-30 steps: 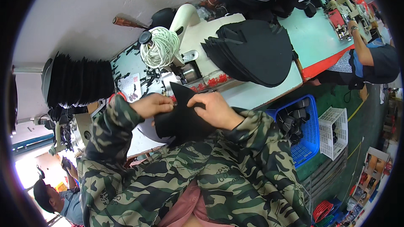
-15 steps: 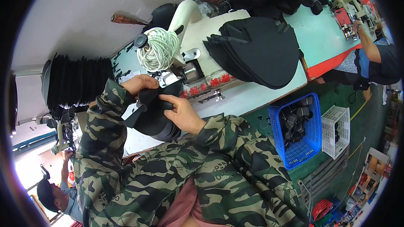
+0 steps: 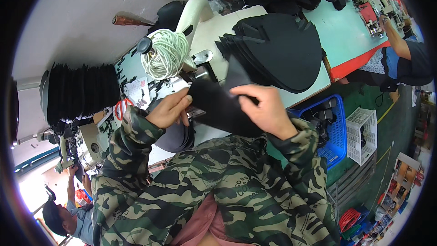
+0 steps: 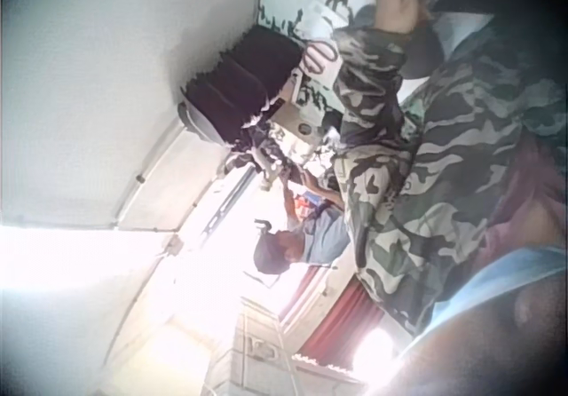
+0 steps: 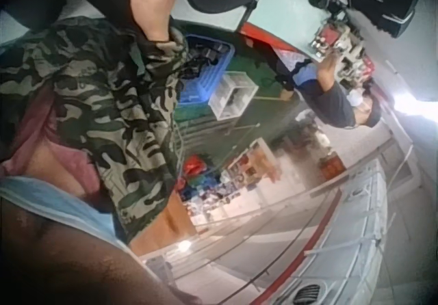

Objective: The person takes black fabric pieces one at a time from a stack, feeds their edges through a machine by hand to process them, and places the finished pieces onto another stack on the workbench.

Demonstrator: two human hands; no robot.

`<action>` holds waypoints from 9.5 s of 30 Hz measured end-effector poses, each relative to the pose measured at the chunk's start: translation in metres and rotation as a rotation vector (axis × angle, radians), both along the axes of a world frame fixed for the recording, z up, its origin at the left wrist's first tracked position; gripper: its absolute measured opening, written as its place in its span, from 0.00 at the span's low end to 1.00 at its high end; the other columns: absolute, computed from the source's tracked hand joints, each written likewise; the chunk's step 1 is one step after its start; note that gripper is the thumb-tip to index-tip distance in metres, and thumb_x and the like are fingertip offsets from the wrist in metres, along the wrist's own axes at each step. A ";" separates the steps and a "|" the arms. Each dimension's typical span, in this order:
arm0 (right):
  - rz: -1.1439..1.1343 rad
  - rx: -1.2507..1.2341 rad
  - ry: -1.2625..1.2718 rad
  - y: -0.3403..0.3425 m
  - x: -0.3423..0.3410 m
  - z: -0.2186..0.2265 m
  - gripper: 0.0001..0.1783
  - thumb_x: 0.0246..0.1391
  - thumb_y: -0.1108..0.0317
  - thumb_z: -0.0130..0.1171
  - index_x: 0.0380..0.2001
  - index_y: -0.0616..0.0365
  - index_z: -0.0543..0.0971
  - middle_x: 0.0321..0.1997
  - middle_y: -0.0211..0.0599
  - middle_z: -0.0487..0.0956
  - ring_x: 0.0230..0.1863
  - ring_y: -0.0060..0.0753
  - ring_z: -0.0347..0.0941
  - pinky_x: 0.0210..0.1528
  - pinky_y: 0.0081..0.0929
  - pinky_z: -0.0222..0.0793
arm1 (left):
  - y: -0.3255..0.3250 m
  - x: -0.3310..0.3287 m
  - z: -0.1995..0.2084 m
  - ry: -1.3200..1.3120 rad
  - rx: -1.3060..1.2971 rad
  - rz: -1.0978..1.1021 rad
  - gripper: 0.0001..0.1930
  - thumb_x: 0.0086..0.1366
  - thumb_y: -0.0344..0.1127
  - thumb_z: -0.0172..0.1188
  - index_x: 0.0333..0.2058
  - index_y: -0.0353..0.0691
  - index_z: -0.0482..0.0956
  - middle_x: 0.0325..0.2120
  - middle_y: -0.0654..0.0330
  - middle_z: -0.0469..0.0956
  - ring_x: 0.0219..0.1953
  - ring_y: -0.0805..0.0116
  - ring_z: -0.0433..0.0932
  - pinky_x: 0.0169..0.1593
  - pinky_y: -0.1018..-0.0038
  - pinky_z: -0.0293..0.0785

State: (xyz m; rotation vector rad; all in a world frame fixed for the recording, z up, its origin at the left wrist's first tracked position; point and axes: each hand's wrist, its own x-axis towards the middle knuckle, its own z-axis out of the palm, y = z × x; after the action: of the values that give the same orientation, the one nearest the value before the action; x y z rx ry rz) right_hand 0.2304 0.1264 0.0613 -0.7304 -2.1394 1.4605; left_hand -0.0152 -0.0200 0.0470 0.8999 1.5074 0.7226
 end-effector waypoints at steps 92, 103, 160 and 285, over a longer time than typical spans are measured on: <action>-0.222 0.265 0.015 0.007 -0.039 0.011 0.26 0.48 0.78 0.57 0.54 0.62 0.72 0.45 0.59 0.77 0.42 0.59 0.76 0.44 0.40 0.72 | 0.033 0.001 -0.024 0.253 -0.110 0.093 0.14 0.71 0.35 0.44 0.33 0.29 0.71 0.13 0.54 0.75 0.10 0.66 0.74 0.13 0.72 0.68; -0.548 0.857 -0.239 0.046 0.030 0.078 0.24 0.51 0.81 0.49 0.53 0.57 0.74 0.48 0.42 0.79 0.46 0.48 0.75 0.50 0.37 0.71 | -0.085 -0.075 -0.085 1.232 -0.049 -0.609 0.19 0.53 0.40 0.68 0.42 0.45 0.73 0.37 0.54 0.78 0.31 0.51 0.82 0.30 0.57 0.76; 0.136 -0.045 -0.068 -0.030 -0.053 -0.060 0.16 0.48 0.73 0.56 0.42 0.60 0.81 0.36 0.46 0.82 0.34 0.46 0.79 0.40 0.36 0.73 | 0.034 -0.012 -0.025 0.019 -0.136 -0.130 0.12 0.66 0.38 0.51 0.37 0.35 0.77 0.20 0.61 0.75 0.14 0.72 0.71 0.19 0.73 0.69; -0.666 0.550 0.283 0.031 0.024 0.086 0.23 0.58 0.82 0.44 0.58 0.67 0.70 0.53 0.48 0.78 0.52 0.39 0.76 0.56 0.30 0.69 | -0.067 -0.074 -0.077 1.250 0.047 -0.263 0.16 0.59 0.40 0.62 0.45 0.44 0.76 0.26 0.52 0.79 0.28 0.49 0.80 0.33 0.56 0.75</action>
State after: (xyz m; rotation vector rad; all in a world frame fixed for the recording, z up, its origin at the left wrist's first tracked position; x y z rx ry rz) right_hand 0.2548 0.1572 0.1474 -0.8424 -1.7087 0.5541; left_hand -0.0887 -0.0869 -0.0298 1.6995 2.3480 -0.0989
